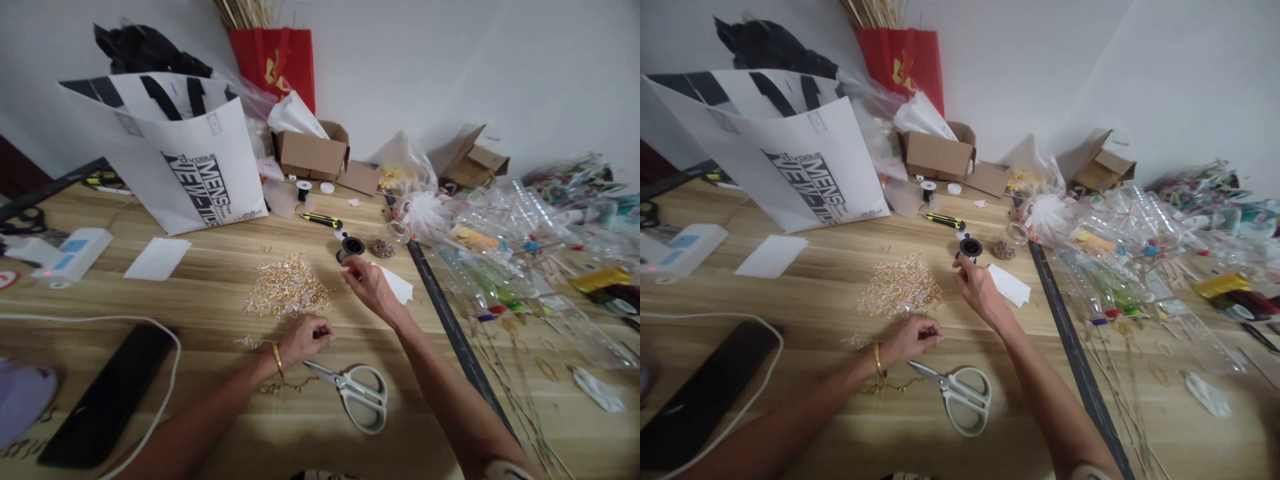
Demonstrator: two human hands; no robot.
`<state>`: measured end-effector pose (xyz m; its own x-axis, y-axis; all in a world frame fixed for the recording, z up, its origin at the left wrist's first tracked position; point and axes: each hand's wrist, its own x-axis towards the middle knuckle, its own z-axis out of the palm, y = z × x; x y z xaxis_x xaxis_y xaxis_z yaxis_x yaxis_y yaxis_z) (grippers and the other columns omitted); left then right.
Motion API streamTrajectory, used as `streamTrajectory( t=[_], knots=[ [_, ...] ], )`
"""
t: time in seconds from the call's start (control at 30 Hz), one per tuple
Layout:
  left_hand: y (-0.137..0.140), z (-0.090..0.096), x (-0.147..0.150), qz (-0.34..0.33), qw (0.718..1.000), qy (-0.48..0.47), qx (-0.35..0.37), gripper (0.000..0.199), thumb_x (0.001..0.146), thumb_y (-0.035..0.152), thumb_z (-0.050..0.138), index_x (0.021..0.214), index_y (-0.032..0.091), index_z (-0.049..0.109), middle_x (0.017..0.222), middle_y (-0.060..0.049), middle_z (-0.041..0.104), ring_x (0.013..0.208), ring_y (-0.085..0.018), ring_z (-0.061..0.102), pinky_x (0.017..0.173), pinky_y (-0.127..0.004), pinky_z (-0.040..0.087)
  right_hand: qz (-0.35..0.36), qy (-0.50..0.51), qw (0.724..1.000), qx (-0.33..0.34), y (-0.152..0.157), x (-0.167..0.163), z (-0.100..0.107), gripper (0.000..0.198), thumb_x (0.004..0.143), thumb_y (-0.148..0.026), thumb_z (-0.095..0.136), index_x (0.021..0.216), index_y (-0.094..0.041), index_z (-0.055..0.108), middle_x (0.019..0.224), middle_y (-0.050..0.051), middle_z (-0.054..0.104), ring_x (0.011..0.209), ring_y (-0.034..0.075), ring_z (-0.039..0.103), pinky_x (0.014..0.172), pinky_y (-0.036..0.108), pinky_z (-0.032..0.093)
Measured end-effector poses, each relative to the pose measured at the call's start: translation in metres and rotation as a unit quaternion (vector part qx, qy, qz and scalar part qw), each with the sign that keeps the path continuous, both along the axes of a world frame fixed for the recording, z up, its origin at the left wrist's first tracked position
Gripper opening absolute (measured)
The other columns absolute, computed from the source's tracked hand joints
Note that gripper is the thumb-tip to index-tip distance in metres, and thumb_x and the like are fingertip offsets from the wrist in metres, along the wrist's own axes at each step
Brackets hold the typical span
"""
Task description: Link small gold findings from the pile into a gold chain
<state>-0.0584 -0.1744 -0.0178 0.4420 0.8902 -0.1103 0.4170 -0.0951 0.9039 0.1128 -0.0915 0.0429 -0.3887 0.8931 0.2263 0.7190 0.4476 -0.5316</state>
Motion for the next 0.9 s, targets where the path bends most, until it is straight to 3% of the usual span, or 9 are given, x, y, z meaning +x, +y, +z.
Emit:
streamTrajectory(
  t=[0.17,0.33,0.47,0.77,0.9],
  knots=[
    [0.001,-0.005,0.0,-0.006,1.0,-0.025,-0.008,0.011,0.074,0.019,0.054,0.072,0.013,0.064,0.063,0.0,0.061,0.056,-0.01,0.053,0.054,-0.019,0.04,0.029,0.167,0.969,-0.182,-0.053,0.015,-0.009,0.016,0.083,-0.03,0.051,0.09,-0.016,0.052,0.058,-0.003,0.051,0.048,0.009,0.045,0.047,0.02,0.036],
    [0.001,-0.004,0.0,-0.01,1.0,-0.026,-0.006,0.011,0.074,0.019,0.055,0.073,0.012,0.064,0.063,-0.001,0.061,0.055,-0.009,0.052,0.054,-0.019,0.04,-0.006,0.348,0.873,-0.34,-0.076,0.02,-0.039,0.025,0.08,-0.039,0.058,0.085,-0.016,0.049,0.058,-0.004,0.051,0.043,0.007,0.044,0.041,0.018,0.038],
    [0.0,-0.004,0.002,-0.01,0.999,-0.038,-0.014,0.013,0.076,0.021,0.055,0.072,0.012,0.063,0.062,0.0,0.06,0.054,-0.009,0.051,0.053,-0.019,0.04,-0.01,0.418,0.827,-0.376,-0.083,0.018,-0.057,0.03,0.077,-0.041,0.063,0.085,-0.016,0.049,0.058,-0.005,0.052,0.041,0.005,0.044,0.038,0.016,0.037],
    [0.0,-0.002,0.005,-0.009,0.999,-0.05,-0.015,0.01,0.075,0.018,0.055,0.073,0.012,0.063,0.067,-0.001,0.062,0.06,-0.01,0.054,0.057,-0.019,0.042,0.022,0.44,0.807,-0.395,-0.09,0.01,-0.061,0.034,0.08,-0.047,0.058,0.078,-0.013,0.054,0.064,0.0,0.059,0.051,0.008,0.055,0.048,0.019,0.047],
    [0.0,-0.002,0.005,-0.002,0.998,-0.061,-0.018,0.008,0.074,0.018,0.056,0.074,0.012,0.061,0.069,-0.002,0.062,0.063,-0.012,0.056,0.059,-0.021,0.044,0.021,0.459,0.798,-0.39,-0.089,0.012,-0.062,0.038,0.083,-0.051,0.052,0.084,-0.014,0.057,0.069,0.003,0.062,0.057,0.011,0.06,0.051,0.021,0.049]
  ],
)
